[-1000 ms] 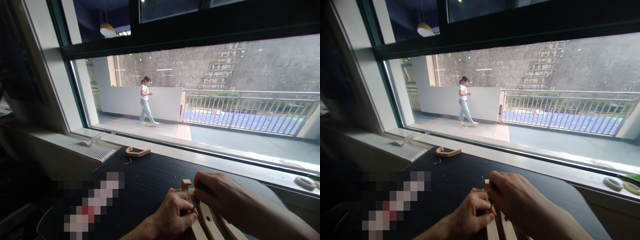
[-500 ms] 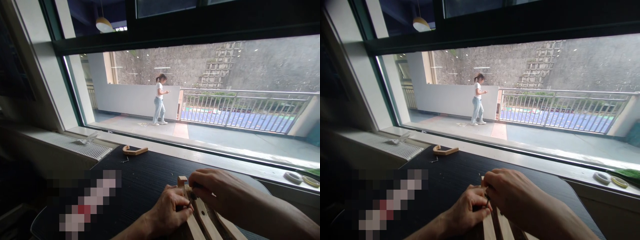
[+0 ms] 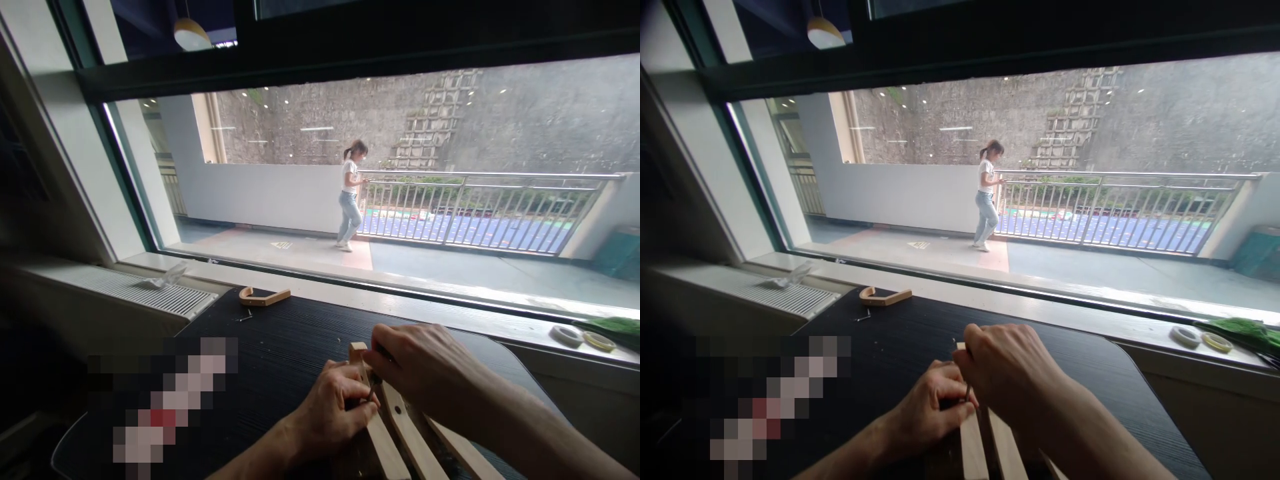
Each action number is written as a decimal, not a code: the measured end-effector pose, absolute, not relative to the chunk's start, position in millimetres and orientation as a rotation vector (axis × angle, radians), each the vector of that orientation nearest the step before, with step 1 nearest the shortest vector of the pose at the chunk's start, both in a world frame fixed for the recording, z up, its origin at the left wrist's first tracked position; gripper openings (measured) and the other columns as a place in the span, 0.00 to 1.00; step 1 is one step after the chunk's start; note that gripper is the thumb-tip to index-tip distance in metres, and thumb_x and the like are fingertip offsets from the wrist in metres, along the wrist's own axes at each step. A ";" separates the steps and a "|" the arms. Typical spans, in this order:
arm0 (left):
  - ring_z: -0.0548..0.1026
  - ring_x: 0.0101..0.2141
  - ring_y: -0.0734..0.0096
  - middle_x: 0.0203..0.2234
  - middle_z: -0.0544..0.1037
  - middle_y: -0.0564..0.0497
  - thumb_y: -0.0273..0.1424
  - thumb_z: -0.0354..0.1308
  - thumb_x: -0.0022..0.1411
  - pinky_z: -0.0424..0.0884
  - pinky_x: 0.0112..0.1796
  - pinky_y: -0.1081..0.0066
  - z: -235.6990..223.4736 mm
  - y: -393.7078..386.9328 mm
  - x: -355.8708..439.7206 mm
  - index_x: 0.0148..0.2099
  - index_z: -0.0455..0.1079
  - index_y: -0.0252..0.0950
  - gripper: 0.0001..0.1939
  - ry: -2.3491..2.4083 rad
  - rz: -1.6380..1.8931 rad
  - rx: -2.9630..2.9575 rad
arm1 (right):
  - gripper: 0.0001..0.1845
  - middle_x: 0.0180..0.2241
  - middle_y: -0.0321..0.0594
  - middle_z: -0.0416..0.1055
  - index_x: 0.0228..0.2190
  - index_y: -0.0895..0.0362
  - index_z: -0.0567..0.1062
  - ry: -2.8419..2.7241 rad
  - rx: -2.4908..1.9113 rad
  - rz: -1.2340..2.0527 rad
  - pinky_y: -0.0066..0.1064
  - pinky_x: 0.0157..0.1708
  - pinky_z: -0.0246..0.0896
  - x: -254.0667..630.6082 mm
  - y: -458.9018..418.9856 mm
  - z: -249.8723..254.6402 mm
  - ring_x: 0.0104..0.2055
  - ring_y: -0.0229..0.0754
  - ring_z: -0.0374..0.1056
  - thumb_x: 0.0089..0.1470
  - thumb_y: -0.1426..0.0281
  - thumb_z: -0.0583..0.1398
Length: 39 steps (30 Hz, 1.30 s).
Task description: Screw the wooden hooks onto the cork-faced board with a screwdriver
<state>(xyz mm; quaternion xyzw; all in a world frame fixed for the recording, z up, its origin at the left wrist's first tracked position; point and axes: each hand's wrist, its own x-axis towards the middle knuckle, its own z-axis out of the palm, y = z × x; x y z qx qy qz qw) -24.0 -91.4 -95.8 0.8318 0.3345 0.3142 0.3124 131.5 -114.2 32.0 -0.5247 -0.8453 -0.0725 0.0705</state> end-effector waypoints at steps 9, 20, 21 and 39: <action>0.72 0.39 0.71 0.33 0.77 0.55 0.26 0.56 0.58 0.53 0.46 0.68 -92.4 -90.2 -23.3 0.30 0.73 0.37 0.06 0.869 0.816 2.188 | 0.08 0.23 0.35 0.69 0.24 0.57 0.69 -2.753 -1.469 0.032 0.27 0.22 0.43 136.5 -122.0 51.4 0.24 0.35 0.62 0.54 0.77 0.55; 0.72 0.39 0.71 0.35 0.77 0.57 0.25 0.56 0.58 0.52 0.46 0.67 -93.7 -91.7 -20.9 0.30 0.74 0.38 0.07 0.883 0.810 2.168 | 0.08 0.20 0.35 0.70 0.28 0.56 0.70 -2.574 -1.598 -0.078 0.30 0.21 0.37 133.9 -114.2 36.3 0.21 0.37 0.64 0.56 0.70 0.53; 0.72 0.40 0.71 0.35 0.77 0.57 0.25 0.56 0.58 0.52 0.46 0.67 -93.7 -91.9 -21.0 0.30 0.74 0.38 0.07 0.880 0.810 2.169 | 0.06 0.22 0.35 0.71 0.30 0.56 0.71 -2.591 -1.576 -0.047 0.29 0.21 0.39 134.6 -115.5 40.1 0.23 0.37 0.65 0.55 0.71 0.54; 0.71 0.40 0.70 0.34 0.77 0.54 0.26 0.55 0.60 0.56 0.46 0.69 -91.5 -90.7 -21.4 0.31 0.74 0.38 0.08 0.855 0.791 2.207 | 0.08 0.21 0.35 0.70 0.32 0.56 0.70 -2.605 -1.577 -0.004 0.28 0.22 0.41 141.5 -115.1 41.8 0.22 0.36 0.61 0.58 0.68 0.52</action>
